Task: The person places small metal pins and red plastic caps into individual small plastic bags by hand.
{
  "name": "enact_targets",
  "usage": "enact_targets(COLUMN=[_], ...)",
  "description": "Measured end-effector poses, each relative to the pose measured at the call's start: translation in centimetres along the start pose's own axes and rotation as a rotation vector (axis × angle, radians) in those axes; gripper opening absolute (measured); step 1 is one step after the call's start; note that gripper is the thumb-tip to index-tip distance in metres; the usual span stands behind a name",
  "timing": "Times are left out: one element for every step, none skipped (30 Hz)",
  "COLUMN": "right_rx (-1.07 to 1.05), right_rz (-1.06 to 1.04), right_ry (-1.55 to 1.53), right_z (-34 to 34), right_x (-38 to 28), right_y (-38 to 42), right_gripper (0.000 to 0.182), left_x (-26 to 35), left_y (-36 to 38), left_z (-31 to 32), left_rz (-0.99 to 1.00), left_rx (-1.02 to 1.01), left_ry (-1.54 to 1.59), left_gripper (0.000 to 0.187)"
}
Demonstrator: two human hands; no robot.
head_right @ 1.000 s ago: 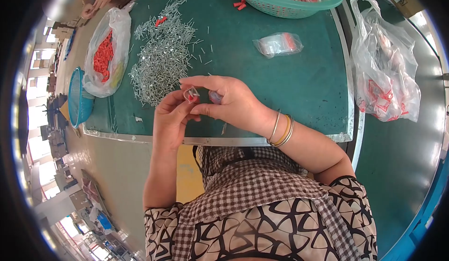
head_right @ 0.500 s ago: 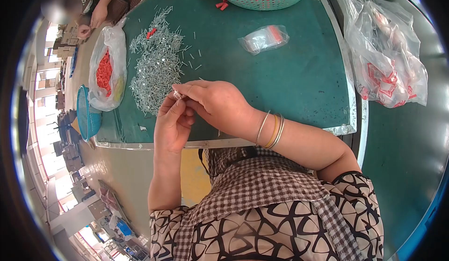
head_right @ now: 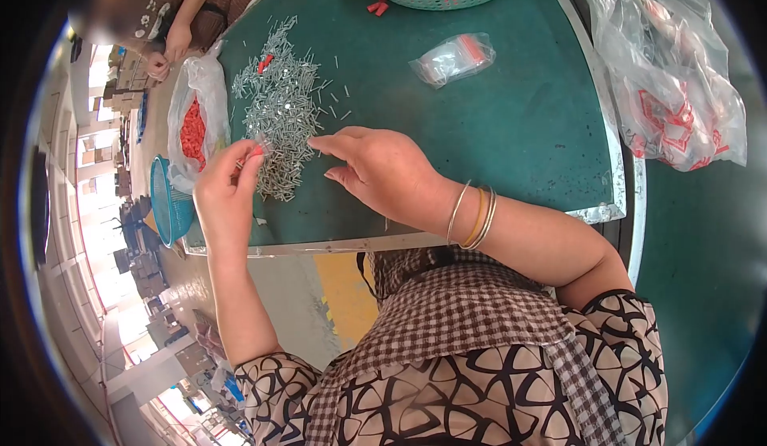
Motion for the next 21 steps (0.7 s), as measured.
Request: enact_targets(right_rx=[-0.002, -0.002, -0.002, 0.008, 0.007, 0.0, -0.013, -0.007, 0.002, 0.011, 0.029, 0.046, 0.063, 0.089, 0.115, 0.142, 0.154, 0.164, 0.171, 0.151, 0.133], right_rz=[-0.001, -0.002, -0.012, -0.027, -0.012, 0.011, 0.026, 0.015, 0.002, -0.007, 0.001, 0.005, 0.006, 0.005, 0.003, 0.004, 0.016, 0.03, 0.042, 0.064, 0.083], right_ry=[0.001, 0.007, 0.014, 0.025, 0.021, 0.011, 0.001, 0.002, 0.005, 0.007, -0.019, -0.044, -0.065, -0.08, -0.093, -0.104, -0.11, -0.117, -0.126, -0.143, -0.159], right_z=[0.1, 0.2, 0.3, 0.2, -0.1, -0.2, -0.3, -0.2, 0.0, 0.1, 0.0, -0.1, -0.3, -0.6, -0.9, -1.2, -1.3, -1.3, -1.3, -1.4, -1.5], right_x=[0.1, 0.1, 0.2, 0.3, 0.3, 0.1, 0.0, 0.0, 0.2, 0.2, 0.1, 0.0, 0.0, -0.2, -0.4, -0.4, -0.4, -0.3, -0.3, -0.4, -0.4], right_y=[0.2, 0.5, 0.5, 0.2, 0.0, 0.1, 0.1, 0.1, 0.2, 0.2, 0.3, 0.2, 0.0, -0.1, -0.2, -0.3, -0.3, -0.4, -0.4, -0.4, -0.5], right_gripper=[0.044, 0.043, 0.042, 0.041, 0.041, 0.04, 0.04, 0.04, 0.04, 0.04, 0.038, 0.036, 0.034, 0.031, 0.028, 0.025, 0.024, 0.022, 0.02, 0.02, 0.021], left_x=[-0.5, -0.8, -1.0, -1.2, -1.3, -1.2, -1.2, -1.3, -1.4, -1.1, -0.9, -0.7, -0.7, -0.7, -0.8, -0.5, -0.1, 0.1, 0.1, 0.2, 0.5], left_y=[-0.4, -0.5, -0.4, -0.7, -0.9, -0.9, -0.9, -1.0, -1.1, -0.9, -0.5, -0.2, 0.2, 0.6, 1.0, 1.1, 1.4, 1.8, 2.0, 2.1, 2.1], left_z=[0.6, 0.9, 0.6, 0.2, 0.1, 0.1, 0.0, -0.2, -0.4, -0.6, -0.5, -0.1, 0.7, 1.6, 2.6, 3.1, 3.5, 3.8, 4.0, 4.1, 4.0], left_rz=[0.046, 0.086, 0.053, 0.029, 0.009, 0.006, -0.002, -0.01, -0.148, -0.284, -0.423, -0.416, -0.405, -0.392, -0.395, -0.384, -0.376, -0.373, -0.349, -0.348, -0.343], left_rx=[-0.035, -0.069, -0.073, -0.07, -0.078, -0.076, -0.067, -0.048, -0.079, -0.115, -0.154, -0.199, -0.241, -0.284, -0.286, -0.281, -0.281, -0.282, -0.274, -0.271, -0.267], left_ry=[-0.089, -0.177, -0.123, -0.072, -0.019, -0.018, -0.017, -0.017, 0.175, 0.368, 0.561, 0.699, 0.839, 0.981, 1.076, 1.107, 1.14, 1.172, 1.181, 1.145, 1.108], left_gripper=[0.015, 0.015, 0.015, 0.016, 0.016, 0.015, 0.014, 0.014, 0.014, 0.014, 0.014, 0.016, 0.019, 0.021, 0.018, 0.018, 0.017, 0.017, 0.017, 0.017, 0.017])
Point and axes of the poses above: each hand's wrist, its own y-axis away from the middle knuckle, its own z-axis out of the palm, x = y × z, the point moved 3 cm from there along -y, towards the middle knuckle, and after that the axes turned 8 degrees about -z, right-handed, at the moved point
